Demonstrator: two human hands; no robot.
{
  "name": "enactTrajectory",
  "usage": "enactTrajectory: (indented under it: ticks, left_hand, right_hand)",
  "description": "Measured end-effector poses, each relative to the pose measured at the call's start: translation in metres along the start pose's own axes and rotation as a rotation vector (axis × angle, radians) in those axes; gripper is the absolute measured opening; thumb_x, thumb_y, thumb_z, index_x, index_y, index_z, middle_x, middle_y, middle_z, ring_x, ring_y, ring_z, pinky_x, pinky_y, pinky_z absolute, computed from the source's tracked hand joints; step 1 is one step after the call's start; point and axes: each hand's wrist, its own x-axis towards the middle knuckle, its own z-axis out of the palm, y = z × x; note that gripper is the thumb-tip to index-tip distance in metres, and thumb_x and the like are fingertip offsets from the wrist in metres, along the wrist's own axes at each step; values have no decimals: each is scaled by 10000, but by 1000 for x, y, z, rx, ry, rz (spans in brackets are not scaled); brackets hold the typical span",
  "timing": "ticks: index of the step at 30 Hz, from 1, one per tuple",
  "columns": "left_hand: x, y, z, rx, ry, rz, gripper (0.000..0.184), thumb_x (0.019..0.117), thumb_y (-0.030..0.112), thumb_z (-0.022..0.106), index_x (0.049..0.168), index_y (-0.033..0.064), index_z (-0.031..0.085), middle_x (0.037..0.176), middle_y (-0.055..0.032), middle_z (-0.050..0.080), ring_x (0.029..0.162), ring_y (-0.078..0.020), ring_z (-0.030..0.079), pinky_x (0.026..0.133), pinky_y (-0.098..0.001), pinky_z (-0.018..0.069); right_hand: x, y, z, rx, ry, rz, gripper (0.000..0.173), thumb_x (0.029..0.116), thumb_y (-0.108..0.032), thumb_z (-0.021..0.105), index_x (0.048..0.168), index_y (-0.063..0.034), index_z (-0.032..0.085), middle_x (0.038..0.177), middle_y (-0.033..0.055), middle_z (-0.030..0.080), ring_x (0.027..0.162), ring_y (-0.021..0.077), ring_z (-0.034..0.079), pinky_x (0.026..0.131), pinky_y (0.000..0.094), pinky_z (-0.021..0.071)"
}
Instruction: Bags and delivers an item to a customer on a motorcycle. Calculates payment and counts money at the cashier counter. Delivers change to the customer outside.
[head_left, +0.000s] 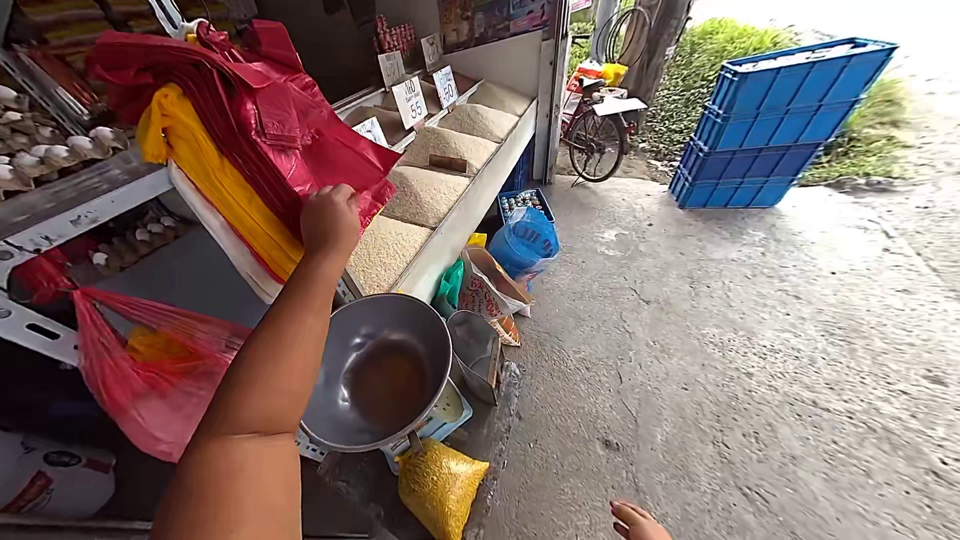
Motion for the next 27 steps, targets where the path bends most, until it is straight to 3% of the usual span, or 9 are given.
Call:
enactTrajectory:
  ticks: [3, 6, 9, 11, 14, 17, 20, 24, 27]
  left_hand:
    - [-44, 44, 13, 167, 71, 567, 154, 977, -45, 553, 1029, -74, 695, 967, -280, 686, 1002, -480, 682, 895, -615, 531]
    - [-117, 98, 15, -68, -82, 875, 91, 930, -14, 640, 967, -7, 723, 839, -193, 677, 765, -374, 699, 671, -523, 580]
    - [-197, 136, 4, -446, -329, 1111, 128, 998, 81, 603, 970, 37, 720, 800, -128, 667, 703, -277, 696, 613, -425, 590]
    - [-244, 148, -2, -703, -383, 1178, 186, 1041, 124, 556, 959, 44, 702, 801, -107, 668, 708, -234, 692, 615, -371, 577]
    - [-290, 150, -6, -946, -342, 1016, 323, 1060, 291, 569, 946, 21, 705, 858, -114, 704, 765, -209, 712, 678, -352, 600]
    - [-314, 139, 11, -1048, -549, 906, 617, 906, 578, 693, 1131, 3, 691, 1043, -123, 723, 947, -228, 703, 847, -441, 589]
    - [-348, 138, 37, -1220, -934, 988, 551, 819, 311, 866, 1215, -19, 671, 1084, -108, 747, 1060, -171, 697, 1024, -443, 521]
    - [-380, 134, 57, -1001, -1358, 972, 231, 932, 171, 730, 1065, -18, 718, 946, -126, 732, 918, -182, 707, 888, -433, 573]
    - [-382, 130, 74, -760, -1641, 1000, 130, 954, 83, 663, 1029, -4, 725, 875, -86, 723, 803, -147, 685, 793, -397, 577]
  right_hand:
    - [-30, -21, 9, -229, 84, -435, 392, 975, -138, 635, 1304, 73, 611, 1338, 317, 582, 1229, 421, 569, 1025, 597, 448]
    - [-102, -64, 31, -341, 250, -1063, 643, 811, -284, 778, 1330, 56, 607, 1424, 337, 511, 1323, 467, 510, 1050, 625, 446]
    - [-169, -98, 53, -291, 337, -1560, 1039, 788, -585, 818, 1564, -82, 343, 1621, 222, 330, 1522, 291, 319, 1220, 468, 334]
    - [-204, -104, 60, -267, 299, -1664, 1096, 794, -577, 826, 1614, -165, 225, 1566, 106, 460, 1485, 213, 389, 1247, 500, 286]
    - [-241, -90, 58, -285, 251, -1510, 656, 885, -246, 765, 1417, 27, 494, 1189, 119, 691, 1084, 102, 671, 976, 316, 563]
    - [-261, -63, 46, -312, 235, -1265, 222, 973, -136, 607, 1130, 8, 669, 920, 69, 717, 812, 85, 687, 754, 294, 595]
    - [-275, -37, 19, -390, 393, -1203, 200, 999, -135, 561, 963, -32, 728, 810, 41, 695, 735, 87, 656, 707, 312, 573]
    - [-290, -7, -36, -453, 671, -960, 214, 1041, -145, 561, 995, -9, 719, 795, 134, 702, 719, 244, 687, 684, 518, 561]
    - [-296, 16, -86, -313, 761, -705, 309, 1081, -250, 499, 1070, -33, 719, 870, 132, 702, 800, 245, 679, 766, 542, 541]
